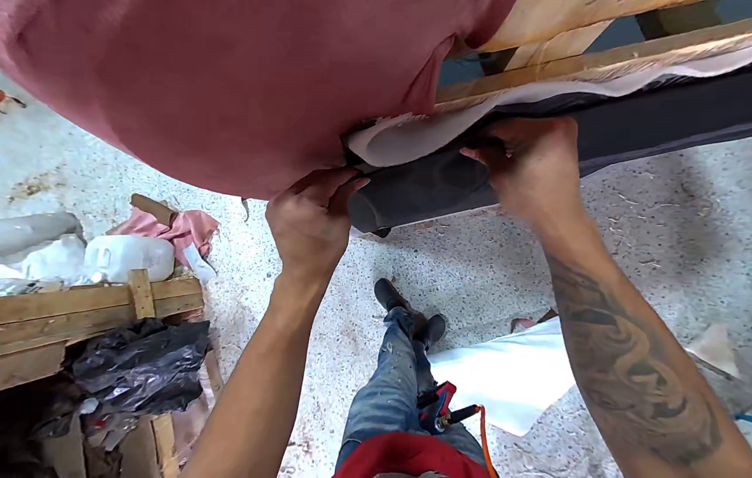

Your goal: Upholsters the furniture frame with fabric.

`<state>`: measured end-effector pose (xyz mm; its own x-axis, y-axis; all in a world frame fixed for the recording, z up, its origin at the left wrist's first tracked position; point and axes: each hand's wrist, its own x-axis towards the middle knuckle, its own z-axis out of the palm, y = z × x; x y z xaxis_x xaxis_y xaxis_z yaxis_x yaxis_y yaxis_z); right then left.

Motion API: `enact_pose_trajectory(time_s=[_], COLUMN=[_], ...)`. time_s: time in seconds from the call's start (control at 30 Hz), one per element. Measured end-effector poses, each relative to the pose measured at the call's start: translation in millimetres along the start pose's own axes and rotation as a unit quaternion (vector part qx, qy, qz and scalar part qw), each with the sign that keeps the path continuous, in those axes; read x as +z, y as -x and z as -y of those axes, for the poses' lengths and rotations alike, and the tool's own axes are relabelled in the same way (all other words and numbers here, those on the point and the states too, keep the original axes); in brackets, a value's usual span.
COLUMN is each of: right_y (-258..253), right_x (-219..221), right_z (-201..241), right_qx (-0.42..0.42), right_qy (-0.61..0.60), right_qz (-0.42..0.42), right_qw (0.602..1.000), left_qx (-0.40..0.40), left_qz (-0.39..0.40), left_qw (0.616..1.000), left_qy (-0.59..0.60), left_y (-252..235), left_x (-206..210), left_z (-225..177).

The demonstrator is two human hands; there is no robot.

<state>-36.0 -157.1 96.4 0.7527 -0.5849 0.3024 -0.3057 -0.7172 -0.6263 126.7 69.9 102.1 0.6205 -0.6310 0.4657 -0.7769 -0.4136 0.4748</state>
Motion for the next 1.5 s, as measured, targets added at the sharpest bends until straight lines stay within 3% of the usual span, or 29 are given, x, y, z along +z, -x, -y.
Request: enact_pose_trajectory(time_s=[0.2,0.57,1.0,1.27,1.5], right_y=[6.5,5.5,7.9,10.7,10.8], right_x=[-1.0,5.3,43.8,54.2,51.6], right_z=[-3.4,-18.5,-21.8,-22.5,-16.7], right_qx=[0.075,0.091,0.047,0.060,0.072], right_qy=[-0.050,-0.152,-0.328,-0.304,-0.252], right_qz=[-0.057,-0.149,-0.289,-0.340,-0.374], right_qw=[0.994,0.973,0.898,0.888,0.890], left_qx=[0.035,-0.050,-0.079,-0.033,-0.043], left_qz=[-0.085,0.022,-0.012,-0.060,-0.064], left_qw=[0.994,0.997,0.989,0.989,0.991], left_qy=[-0.061,0.057,0.126,0.129,0.106], left_y=[-7.3,-16.1,-23.1,-22.9,-25.3], left_x=[9.5,-3.4,-4.0,2.0,-0.3], left_z=[5.1,6.2,-6.8,-5.8,-9.0])
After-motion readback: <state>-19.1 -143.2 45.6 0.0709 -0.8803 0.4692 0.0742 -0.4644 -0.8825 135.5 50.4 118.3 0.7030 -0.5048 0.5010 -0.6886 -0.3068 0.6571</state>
